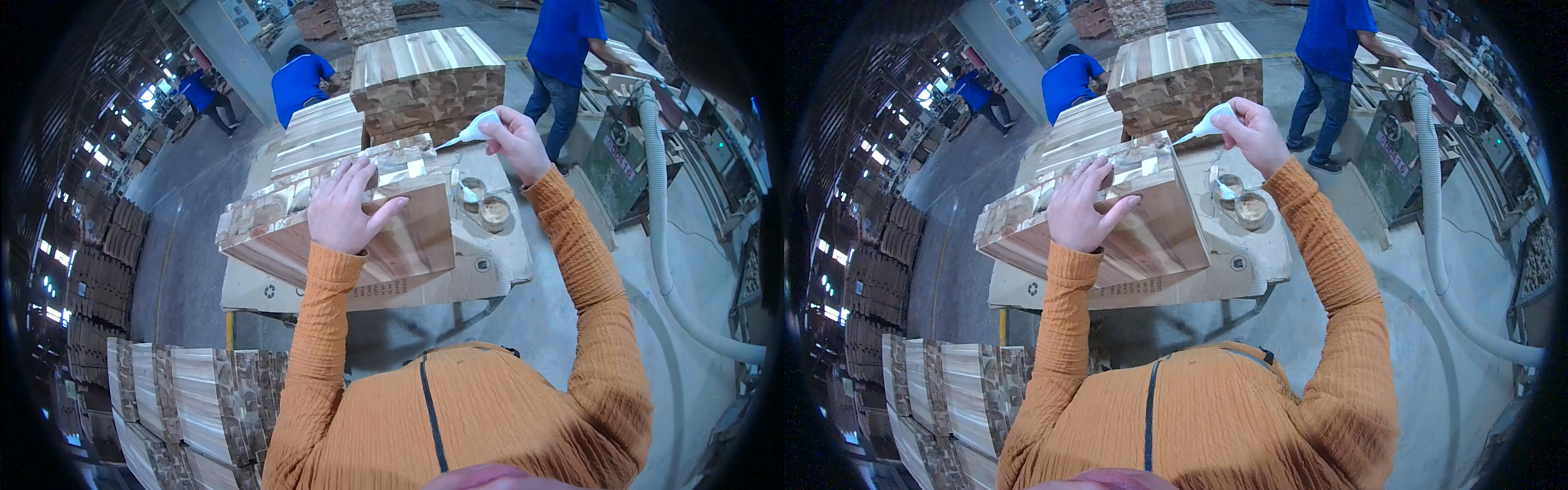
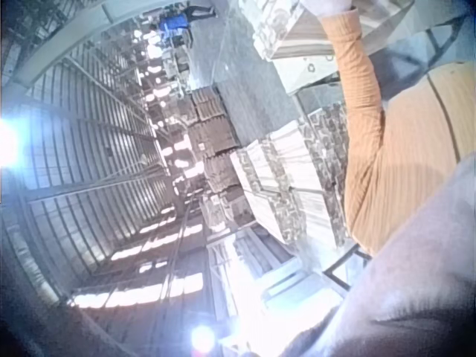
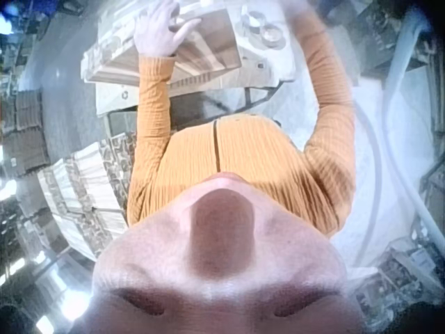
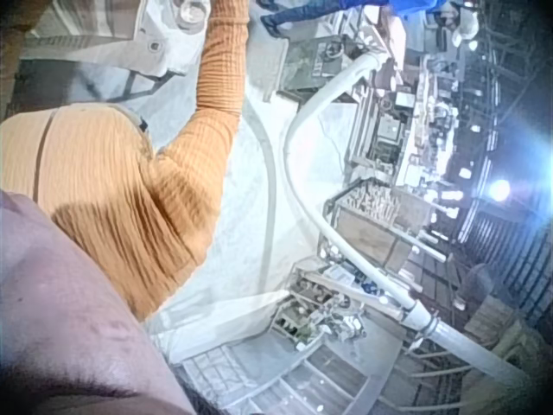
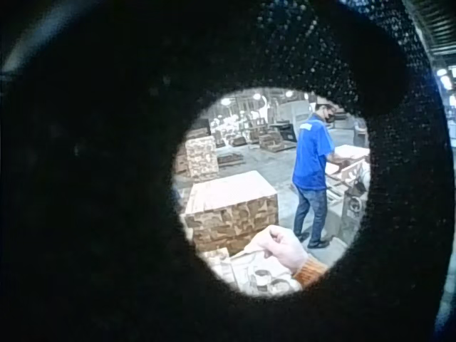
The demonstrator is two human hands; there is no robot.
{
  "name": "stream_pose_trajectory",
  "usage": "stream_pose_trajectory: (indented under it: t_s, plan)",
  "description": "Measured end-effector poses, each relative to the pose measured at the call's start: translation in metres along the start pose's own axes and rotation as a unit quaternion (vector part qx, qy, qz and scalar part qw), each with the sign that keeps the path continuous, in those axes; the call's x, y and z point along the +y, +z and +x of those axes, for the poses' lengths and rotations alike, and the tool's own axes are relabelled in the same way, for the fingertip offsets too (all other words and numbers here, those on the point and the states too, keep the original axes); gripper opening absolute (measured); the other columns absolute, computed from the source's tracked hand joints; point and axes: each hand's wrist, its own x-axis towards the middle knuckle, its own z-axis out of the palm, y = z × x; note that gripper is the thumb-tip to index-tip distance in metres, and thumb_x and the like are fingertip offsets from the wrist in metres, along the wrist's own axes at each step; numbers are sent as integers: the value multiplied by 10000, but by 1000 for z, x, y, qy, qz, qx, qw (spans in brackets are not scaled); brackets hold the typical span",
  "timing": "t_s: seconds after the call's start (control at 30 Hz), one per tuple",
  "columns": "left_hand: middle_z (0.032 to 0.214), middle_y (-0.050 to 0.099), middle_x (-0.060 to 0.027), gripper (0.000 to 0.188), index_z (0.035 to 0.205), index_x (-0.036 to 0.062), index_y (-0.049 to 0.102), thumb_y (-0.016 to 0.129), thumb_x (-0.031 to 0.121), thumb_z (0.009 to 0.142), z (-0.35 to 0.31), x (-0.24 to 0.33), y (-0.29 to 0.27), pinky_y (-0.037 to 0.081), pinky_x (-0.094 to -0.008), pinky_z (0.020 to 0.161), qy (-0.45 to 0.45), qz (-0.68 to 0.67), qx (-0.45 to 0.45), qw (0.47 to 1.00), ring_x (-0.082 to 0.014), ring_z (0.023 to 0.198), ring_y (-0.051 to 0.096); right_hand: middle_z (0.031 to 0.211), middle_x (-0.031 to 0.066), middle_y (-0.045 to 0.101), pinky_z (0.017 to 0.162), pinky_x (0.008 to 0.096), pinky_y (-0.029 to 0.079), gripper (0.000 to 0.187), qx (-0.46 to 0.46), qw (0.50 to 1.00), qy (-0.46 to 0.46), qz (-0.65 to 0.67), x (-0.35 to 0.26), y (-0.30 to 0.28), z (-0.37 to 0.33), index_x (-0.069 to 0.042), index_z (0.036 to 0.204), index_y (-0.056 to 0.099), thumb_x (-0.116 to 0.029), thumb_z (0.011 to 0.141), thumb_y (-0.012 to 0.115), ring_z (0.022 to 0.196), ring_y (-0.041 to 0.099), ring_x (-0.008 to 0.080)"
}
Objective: The person picks up wooden planks, applies glue to the edges using a white squeeze bottle, and joins them together. They repeat this process for multiple planks, stacking the assembled pieces on a table.
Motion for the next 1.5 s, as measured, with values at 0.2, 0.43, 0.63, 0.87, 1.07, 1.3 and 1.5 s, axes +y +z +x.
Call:
stream_pose_trajectory:
  t_s: [0.2, 0.43, 0.63, 0.87, 1.07, 1.3, 1.5]
  plan:
    - [1114, 654, -94, 558, 1010, 50, 653, 710, 514, 705, 0, -2, 1, 456, -384, 897, 6, 2, 5, 1000, -275, 1083, 596, 692, -13, 541, 525, 201, 378, 145, -14, 999, -19, -35, -6, -1, 4, -16, 865, 598, -161, 877, 595, 570, 468, 42]
    - [1103, 659, -95, 558, 1009, 49, 658, 716, 510, 699, 1, -2, 3, 462, -379, 890, 2, -2, 7, 1000, -272, 1076, 600, 649, -13, 527, 506, 211, 374, 166, -27, 996, -40, -75, -11, -2, 11, -10, 820, 594, -173, 850, 601, 549, 467, 42]
    - [1096, 661, -96, 558, 1001, 47, 660, 715, 512, 698, 2, -3, 4, 462, -377, 892, 5, 1, 7, 1000, -266, 1078, 599, 639, -11, 523, 478, 223, 373, 185, -57, 985, -42, -158, -25, -2, 20, -8, 803, 600, -191, 825, 594, 529, 464, 55]
    - [1090, 662, -95, 564, 997, 48, 659, 713, 521, 695, 2, -2, 4, 460, -378, 892, 0, -5, 7, 1000, -266, 1078, 599, 683, -10, 547, 489, 197, 386, 162, -127, 978, 8, -166, -36, -4, 36, -16, 831, 602, -175, 847, 574, 542, 472, 40]
    - [1108, 656, -90, 572, 1010, 47, 654, 717, 517, 691, 1, -2, 4, 457, -392, 895, -4, -1, 2, 1000, -268, 1083, 596, 681, -6, 552, 470, 195, 374, 165, -158, 974, 21, -163, -40, -4, 48, -12, 825, 601, -171, 846, 563, 517, 473, 42]
    - [1109, 657, -92, 565, 1012, 45, 654, 723, 502, 687, 1, -2, 4, 458, -387, 905, -4, -10, 7, 1000, -273, 1073, 602, 640, -9, 531, 463, 209, 361, 155, -120, 985, 25, -125, -30, -5, 43, -10, 818, 606, -163, 831, 590, 505, 457, 47]
    - [1100, 660, -92, 566, 1009, 46, 656, 712, 515, 696, 0, -3, 5, 463, -375, 906, 0, -4, 15, 1000, -265, 1062, 609, 615, -24, 508, 461, 201, 343, 157, -95, 993, 7, -68, -22, -8, 33, -13, 816, 609, -169, 831, 593, 503, 440, 40]
